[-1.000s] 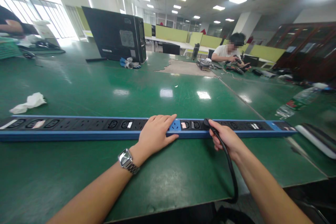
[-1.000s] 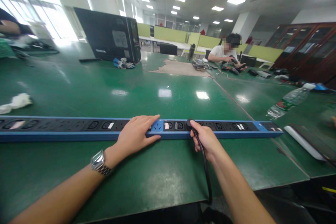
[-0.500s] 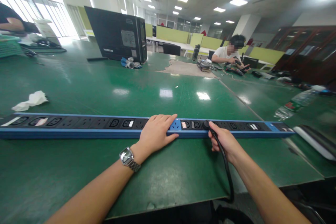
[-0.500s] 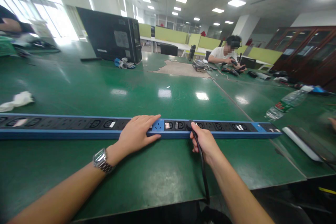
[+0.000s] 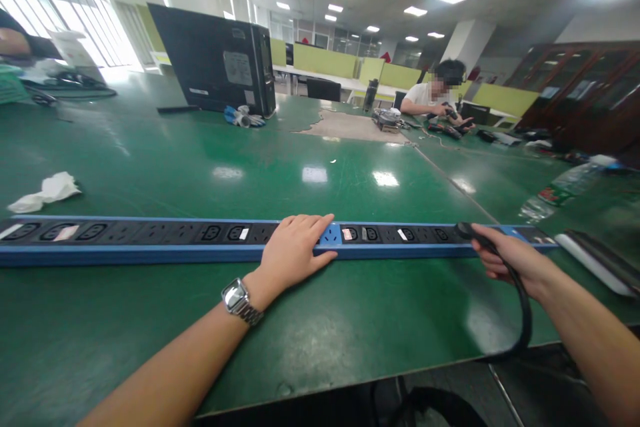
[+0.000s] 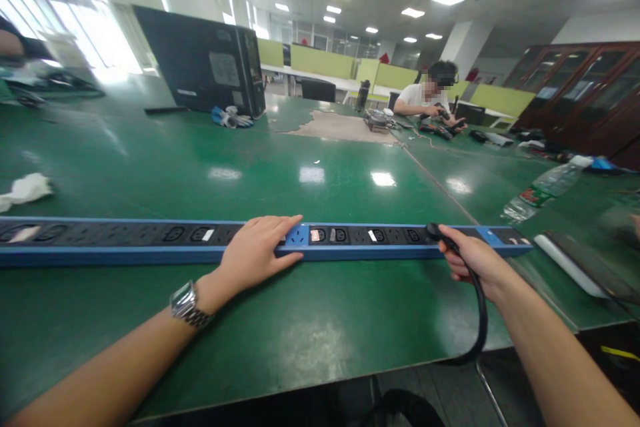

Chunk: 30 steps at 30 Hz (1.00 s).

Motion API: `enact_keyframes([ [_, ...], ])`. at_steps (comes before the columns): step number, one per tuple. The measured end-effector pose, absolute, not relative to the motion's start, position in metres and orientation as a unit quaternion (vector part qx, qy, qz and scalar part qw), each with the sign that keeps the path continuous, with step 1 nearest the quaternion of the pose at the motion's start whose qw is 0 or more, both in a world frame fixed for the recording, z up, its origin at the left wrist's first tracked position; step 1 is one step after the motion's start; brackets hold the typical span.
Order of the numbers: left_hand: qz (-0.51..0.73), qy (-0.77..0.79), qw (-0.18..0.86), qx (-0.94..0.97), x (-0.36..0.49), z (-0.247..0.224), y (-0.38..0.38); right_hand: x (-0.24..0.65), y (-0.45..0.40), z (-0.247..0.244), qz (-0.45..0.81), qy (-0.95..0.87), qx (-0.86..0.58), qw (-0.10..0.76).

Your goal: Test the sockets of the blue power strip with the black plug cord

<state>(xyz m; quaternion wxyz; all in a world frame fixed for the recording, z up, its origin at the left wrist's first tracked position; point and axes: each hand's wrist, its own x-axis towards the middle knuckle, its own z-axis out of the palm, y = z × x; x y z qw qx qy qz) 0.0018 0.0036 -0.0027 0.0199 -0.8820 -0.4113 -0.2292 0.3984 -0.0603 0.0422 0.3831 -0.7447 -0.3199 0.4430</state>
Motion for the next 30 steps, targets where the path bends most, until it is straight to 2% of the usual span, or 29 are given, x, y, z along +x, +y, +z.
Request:
enact_keyframes([
  [6,-0.226,-0.413,0.023,-0.882,0.002,-0.003,0.004,0.414,-0.056,0.032,0.417,-0.311,-0.757,0.395],
  [16,-0.223,-0.411,0.019,-0.884,0.003,-0.002,0.004,0.4,-0.06,0.038,0.537,-0.251,-0.695,0.408],
  [20,-0.221,-0.414,0.02,-0.883,0.002,-0.002,0.003,0.408,-0.061,0.037,0.492,-0.263,-0.717,0.418],
  [30,-0.216,-0.414,0.022,-0.884,0.003,-0.002,0.004,0.433,-0.048,0.024,0.434,-0.268,-0.776,0.372],
])
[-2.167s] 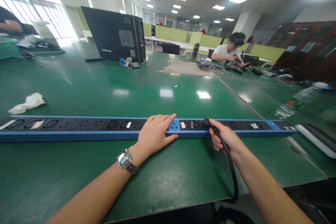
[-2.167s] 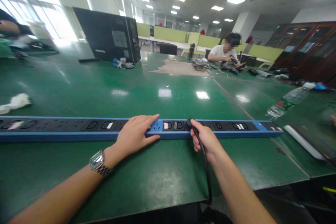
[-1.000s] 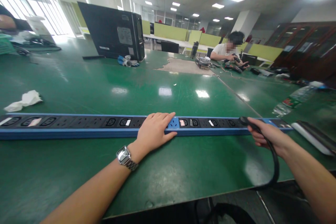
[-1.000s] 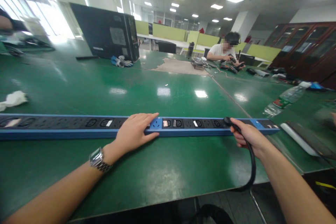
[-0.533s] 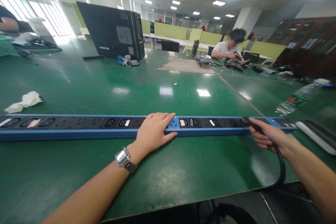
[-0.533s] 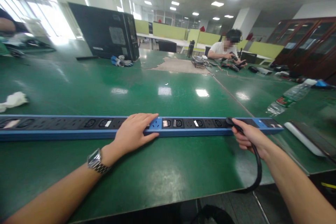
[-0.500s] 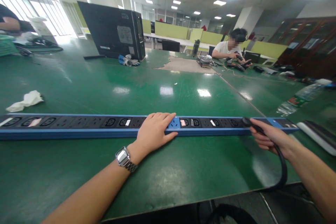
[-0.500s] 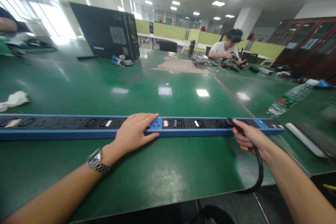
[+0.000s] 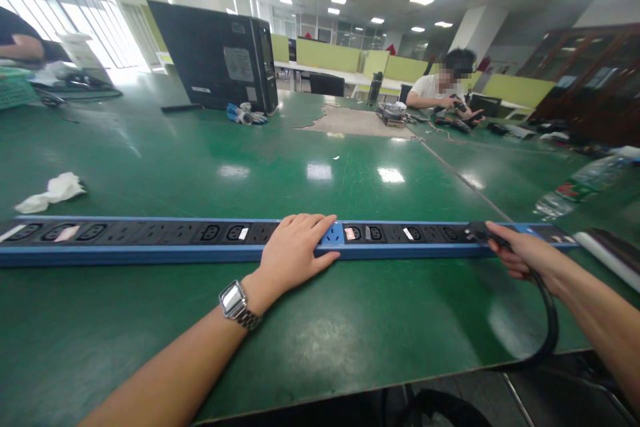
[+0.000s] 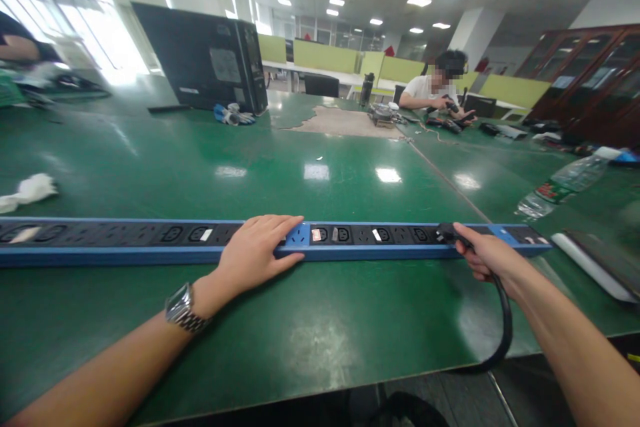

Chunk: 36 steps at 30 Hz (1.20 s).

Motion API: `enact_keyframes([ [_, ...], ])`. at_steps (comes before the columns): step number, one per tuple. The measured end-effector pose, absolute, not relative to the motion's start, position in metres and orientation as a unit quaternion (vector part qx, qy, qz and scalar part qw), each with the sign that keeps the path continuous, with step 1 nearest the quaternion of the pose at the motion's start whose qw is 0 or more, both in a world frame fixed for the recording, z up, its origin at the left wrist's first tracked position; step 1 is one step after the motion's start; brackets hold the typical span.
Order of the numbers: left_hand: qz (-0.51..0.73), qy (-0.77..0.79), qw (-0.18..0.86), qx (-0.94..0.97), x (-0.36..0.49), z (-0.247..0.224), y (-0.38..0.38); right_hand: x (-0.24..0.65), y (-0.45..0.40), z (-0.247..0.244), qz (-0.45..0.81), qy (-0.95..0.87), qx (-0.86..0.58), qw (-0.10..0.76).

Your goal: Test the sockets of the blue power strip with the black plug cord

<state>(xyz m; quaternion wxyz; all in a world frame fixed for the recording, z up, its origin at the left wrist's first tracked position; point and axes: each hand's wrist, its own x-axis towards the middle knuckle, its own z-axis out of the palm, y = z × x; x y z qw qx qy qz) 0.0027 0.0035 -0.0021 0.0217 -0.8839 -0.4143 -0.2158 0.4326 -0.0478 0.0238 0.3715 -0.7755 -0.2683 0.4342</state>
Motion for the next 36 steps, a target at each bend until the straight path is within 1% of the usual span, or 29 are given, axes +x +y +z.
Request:
enact_keyframes([
  [9,-0.217,-0.412,0.026,-0.885,0.003,-0.002,0.004,0.412,-0.062,0.029,0.45,-0.259,-0.775,0.359],
  [12,-0.224,-0.411,0.022,-0.883,0.003,-0.003,0.004,0.409,-0.066,0.041,0.398,-0.281,-0.798,0.355],
  [13,-0.23,-0.409,0.021,-0.883,0.002,-0.003,0.003,0.407,-0.065,0.047,0.37,-0.291,-0.802,0.368],
  [15,-0.254,-0.399,0.019,-0.881,0.002,-0.002,0.002,0.394,-0.063,0.058,0.329,-0.315,-0.784,0.422],
  [17,-0.291,-0.381,0.024,-0.877,0.003,-0.001,-0.001,0.364,-0.061,0.067,0.335,-0.351,-0.743,0.461],
  [18,-0.309,-0.369,0.029,-0.876,0.004,0.0,-0.003,0.343,-0.061,0.07,0.357,-0.383,-0.72,0.456],
  [20,-0.335,-0.337,0.048,-0.879,0.008,0.003,-0.007,0.292,-0.062,0.074,0.415,-0.472,-0.672,0.39],
  [22,-0.358,-0.298,0.083,-0.881,0.009,0.007,-0.011,0.24,-0.065,0.076,0.479,-0.57,-0.582,0.326],
  [24,-0.396,-0.283,0.125,-0.865,0.002,0.012,-0.012,0.2,-0.065,0.074,0.509,-0.637,-0.497,0.297],
  [26,-0.445,-0.318,0.157,-0.822,-0.017,0.016,-0.01,0.179,-0.062,0.065,0.51,-0.652,-0.462,0.317],
  [29,-0.484,-0.413,0.171,-0.752,-0.065,0.015,-0.006,0.179,-0.05,0.036,0.482,-0.617,-0.497,0.373],
  [32,-0.447,-0.461,0.128,-0.756,-0.11,0.005,-0.004,0.194,-0.041,-0.003,0.385,-0.622,-0.543,0.412],
  [34,-0.415,-0.454,0.086,-0.784,-0.126,-0.001,-0.005,0.202,-0.041,-0.023,0.326,-0.639,-0.549,0.428],
  [36,-0.397,-0.434,0.044,-0.808,-0.129,-0.006,-0.005,0.204,-0.044,-0.034,0.294,-0.659,-0.546,0.426],
])
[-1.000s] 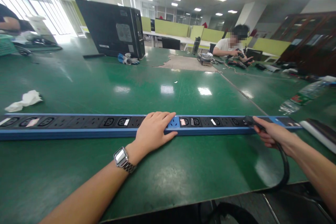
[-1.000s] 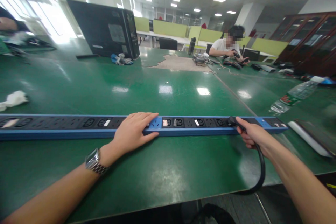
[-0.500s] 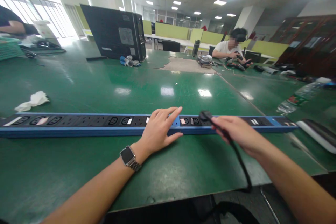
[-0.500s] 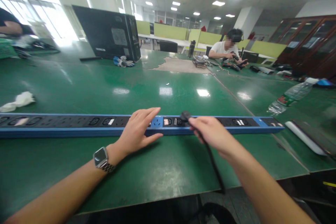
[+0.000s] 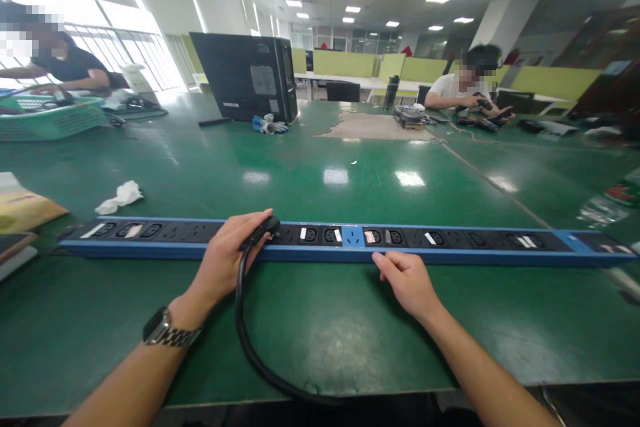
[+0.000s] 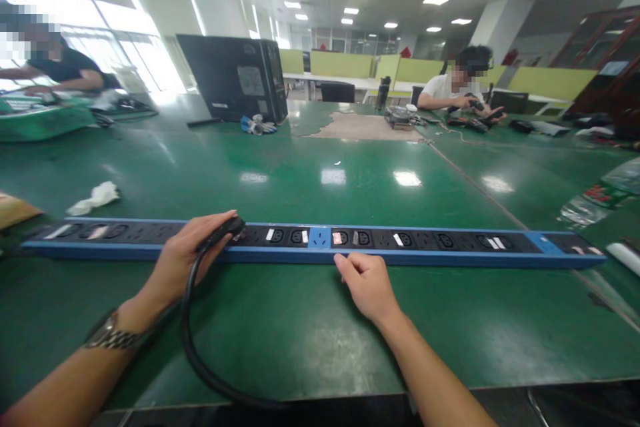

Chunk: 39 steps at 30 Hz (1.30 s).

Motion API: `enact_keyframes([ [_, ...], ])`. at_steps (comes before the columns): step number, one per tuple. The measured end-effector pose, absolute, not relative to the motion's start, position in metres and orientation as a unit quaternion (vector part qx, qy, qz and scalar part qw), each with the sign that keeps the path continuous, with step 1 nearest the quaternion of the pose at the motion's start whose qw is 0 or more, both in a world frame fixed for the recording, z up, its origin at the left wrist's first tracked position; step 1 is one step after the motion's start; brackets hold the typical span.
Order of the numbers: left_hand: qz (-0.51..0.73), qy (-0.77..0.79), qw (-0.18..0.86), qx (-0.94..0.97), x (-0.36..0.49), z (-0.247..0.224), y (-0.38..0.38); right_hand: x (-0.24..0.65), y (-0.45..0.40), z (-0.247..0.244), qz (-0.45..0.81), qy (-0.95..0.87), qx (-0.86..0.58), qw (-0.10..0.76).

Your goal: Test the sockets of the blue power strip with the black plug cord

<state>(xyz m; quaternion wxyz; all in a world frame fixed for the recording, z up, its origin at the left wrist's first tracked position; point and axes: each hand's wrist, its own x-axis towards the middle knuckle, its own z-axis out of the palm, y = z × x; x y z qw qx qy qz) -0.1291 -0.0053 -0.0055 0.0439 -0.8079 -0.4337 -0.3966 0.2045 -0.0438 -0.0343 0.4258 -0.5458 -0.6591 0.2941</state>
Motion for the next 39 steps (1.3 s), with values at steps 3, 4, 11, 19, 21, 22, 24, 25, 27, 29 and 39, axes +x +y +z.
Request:
enact_keyframes([
  [3,-0.384,-0.414,-0.002,-0.825,-0.123,-0.005,-0.005,0.203,-0.048,-0.039,0.267,-0.684,-0.543,0.409],
  [4,-0.378,-0.413,-0.012,-0.829,-0.12,-0.004,-0.005,0.202,-0.048,-0.038,0.264,-0.686,-0.543,0.406],
  [11,-0.311,-0.416,0.016,-0.854,-0.111,0.008,-0.007,0.2,-0.047,-0.036,0.271,-0.682,-0.543,0.408],
  [19,-0.287,-0.462,-0.02,-0.839,-0.109,0.012,-0.006,0.199,-0.049,-0.034,0.269,-0.673,-0.548,0.418],
  [21,-0.274,-0.468,-0.01,-0.84,-0.111,0.011,-0.005,0.199,-0.048,-0.034,0.272,-0.672,-0.549,0.416],
  [22,-0.266,-0.468,-0.002,-0.843,-0.111,0.011,-0.005,0.199,-0.047,-0.034,0.273,-0.673,-0.548,0.415],
  [24,-0.266,-0.458,0.016,-0.848,-0.11,0.014,-0.006,0.199,-0.047,-0.035,0.272,-0.676,-0.544,0.415],
  [25,-0.283,-0.452,0.022,-0.845,-0.108,0.016,-0.007,0.199,-0.046,-0.035,0.272,-0.677,-0.543,0.416],
  [27,-0.355,-0.449,0.034,-0.819,-0.098,0.02,-0.01,0.199,-0.045,-0.036,0.27,-0.678,-0.543,0.416],
  [29,-0.417,-0.447,0.039,-0.79,-0.08,0.022,-0.012,0.199,-0.045,-0.036,0.269,-0.679,-0.543,0.415],
  [39,-0.328,-0.453,-0.045,-0.828,0.006,0.011,0.002,0.199,-0.045,-0.034,0.246,-0.683,-0.547,0.417],
])
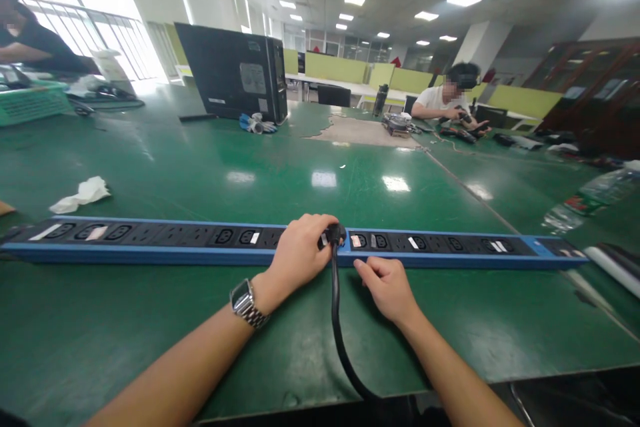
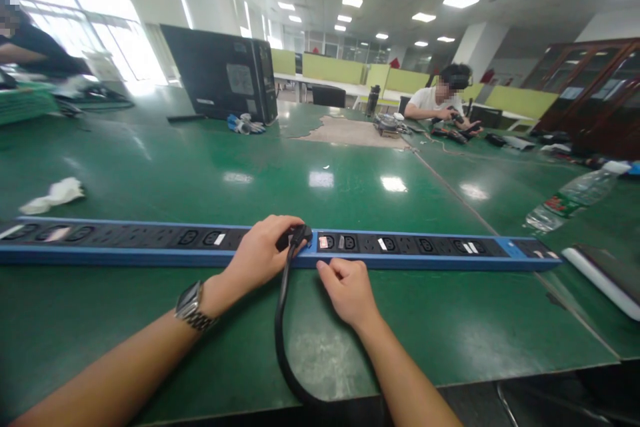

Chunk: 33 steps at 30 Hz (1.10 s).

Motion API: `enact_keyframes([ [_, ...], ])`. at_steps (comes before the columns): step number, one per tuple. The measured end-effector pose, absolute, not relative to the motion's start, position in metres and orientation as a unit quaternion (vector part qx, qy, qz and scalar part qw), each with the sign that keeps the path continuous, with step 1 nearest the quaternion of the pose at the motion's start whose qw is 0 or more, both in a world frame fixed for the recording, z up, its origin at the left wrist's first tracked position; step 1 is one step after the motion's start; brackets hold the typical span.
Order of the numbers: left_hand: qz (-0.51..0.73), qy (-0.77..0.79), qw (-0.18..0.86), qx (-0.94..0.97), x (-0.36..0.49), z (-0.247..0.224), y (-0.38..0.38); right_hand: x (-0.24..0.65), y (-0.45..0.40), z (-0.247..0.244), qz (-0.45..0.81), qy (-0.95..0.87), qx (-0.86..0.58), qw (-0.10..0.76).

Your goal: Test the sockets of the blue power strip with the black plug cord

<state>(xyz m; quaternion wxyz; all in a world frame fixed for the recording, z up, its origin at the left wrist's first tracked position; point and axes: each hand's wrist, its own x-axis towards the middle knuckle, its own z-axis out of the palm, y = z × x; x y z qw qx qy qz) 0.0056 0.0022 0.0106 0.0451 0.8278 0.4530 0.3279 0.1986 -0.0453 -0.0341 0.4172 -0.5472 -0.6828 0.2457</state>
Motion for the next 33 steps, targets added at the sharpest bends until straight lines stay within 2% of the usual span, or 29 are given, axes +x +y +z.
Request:
enact_keyframes([
  [7,0.31,0.401,0.027,0.862,0.007,0.01,0.001,0.198,-0.047,-0.034,0.283,-0.655,-0.548,0.436],
  [10,0.299,0.403,0.032,0.865,0.007,0.007,0.0,0.19,-0.045,-0.024,0.394,-0.567,-0.568,0.448],
  [14,0.282,0.404,0.004,0.87,0.0,0.001,-0.002,0.163,-0.038,0.001,0.584,-0.421,-0.559,0.412],
  [18,0.257,0.426,-0.029,0.867,-0.003,-0.005,-0.004,0.148,-0.039,0.028,0.669,-0.324,-0.482,0.464],
  [21,0.248,0.432,-0.035,0.867,-0.001,-0.005,-0.004,0.168,-0.047,0.043,0.674,-0.298,-0.425,0.525],
  [24,0.242,0.437,-0.039,0.866,0.001,-0.004,-0.004,0.209,-0.051,0.046,0.626,-0.294,-0.471,0.547],
  [28,0.237,0.444,-0.038,0.863,0.001,-0.003,-0.004,0.256,-0.046,0.03,0.6,-0.276,-0.547,0.514],
  [33,0.246,0.434,-0.046,0.865,0.0,-0.005,-0.004,0.266,-0.043,0.013,0.619,-0.287,-0.543,0.488],
])
